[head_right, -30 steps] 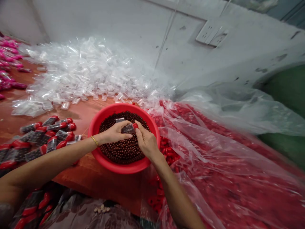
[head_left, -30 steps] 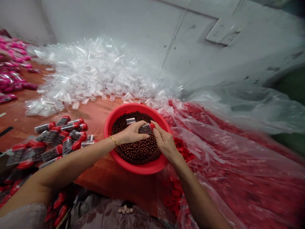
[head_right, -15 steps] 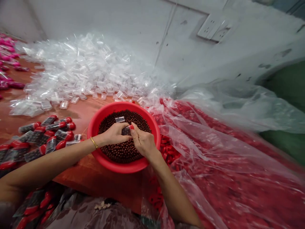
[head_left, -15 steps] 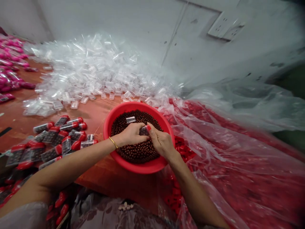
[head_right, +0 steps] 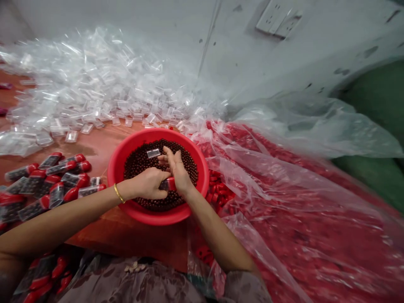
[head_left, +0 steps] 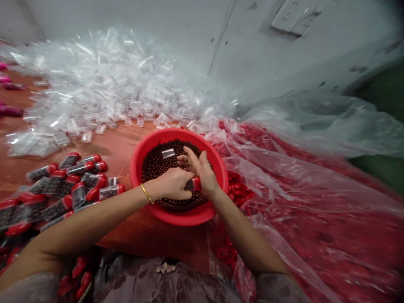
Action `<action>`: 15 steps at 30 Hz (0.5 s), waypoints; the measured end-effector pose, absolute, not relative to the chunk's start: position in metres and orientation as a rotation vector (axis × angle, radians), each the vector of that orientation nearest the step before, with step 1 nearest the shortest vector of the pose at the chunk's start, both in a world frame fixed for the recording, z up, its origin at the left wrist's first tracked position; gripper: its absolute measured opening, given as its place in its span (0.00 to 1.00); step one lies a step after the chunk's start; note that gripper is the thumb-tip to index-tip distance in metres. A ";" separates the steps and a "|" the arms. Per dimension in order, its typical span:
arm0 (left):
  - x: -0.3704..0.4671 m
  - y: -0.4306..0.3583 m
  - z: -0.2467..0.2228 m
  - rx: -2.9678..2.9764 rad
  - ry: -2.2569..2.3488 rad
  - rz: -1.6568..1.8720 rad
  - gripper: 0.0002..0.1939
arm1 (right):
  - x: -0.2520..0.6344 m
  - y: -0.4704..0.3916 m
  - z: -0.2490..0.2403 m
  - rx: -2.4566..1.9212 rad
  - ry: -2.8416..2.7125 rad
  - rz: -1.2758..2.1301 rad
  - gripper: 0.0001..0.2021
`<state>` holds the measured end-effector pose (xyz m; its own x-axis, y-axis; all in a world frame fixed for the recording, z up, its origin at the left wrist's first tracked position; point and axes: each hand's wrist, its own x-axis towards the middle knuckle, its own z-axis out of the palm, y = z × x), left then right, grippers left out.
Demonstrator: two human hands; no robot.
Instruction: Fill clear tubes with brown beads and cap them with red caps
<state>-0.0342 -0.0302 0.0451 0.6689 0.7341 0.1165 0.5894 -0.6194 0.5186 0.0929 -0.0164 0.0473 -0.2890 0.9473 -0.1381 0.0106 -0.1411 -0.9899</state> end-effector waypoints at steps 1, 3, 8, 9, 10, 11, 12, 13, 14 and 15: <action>-0.034 -0.032 0.045 2.482 1.047 0.408 0.08 | 0.093 -0.018 0.045 -1.170 -1.392 1.545 0.38; -0.034 -0.036 0.043 2.542 1.079 0.318 0.10 | 0.095 -0.019 0.038 -1.205 -1.489 1.472 0.38; -0.032 -0.035 0.036 2.631 1.116 0.214 0.12 | 0.096 -0.016 0.028 -1.294 -1.483 1.442 0.36; -0.031 -0.034 0.036 2.645 1.117 0.235 0.12 | 0.096 -0.016 0.030 -1.277 -1.433 1.503 0.37; -0.030 -0.032 0.037 2.652 1.119 0.265 0.12 | 0.096 -0.015 0.033 -1.240 -1.379 1.546 0.39; -0.029 -0.031 0.038 2.649 1.120 0.300 0.12 | 0.096 -0.015 0.037 -1.189 -1.330 1.562 0.41; -0.029 -0.031 0.041 2.638 1.121 0.340 0.11 | 0.096 -0.016 0.042 -1.135 -1.289 1.553 0.43; -0.029 -0.031 0.045 2.622 1.121 0.376 0.10 | 0.097 -0.018 0.046 -1.089 -1.253 1.517 0.44; -0.030 -0.032 0.050 2.606 1.122 0.408 0.08 | 0.099 -0.020 0.050 -1.053 -1.225 1.463 0.44; -0.033 -0.035 0.056 2.592 1.129 0.431 0.08 | 0.103 -0.022 0.053 -1.032 -1.210 1.399 0.43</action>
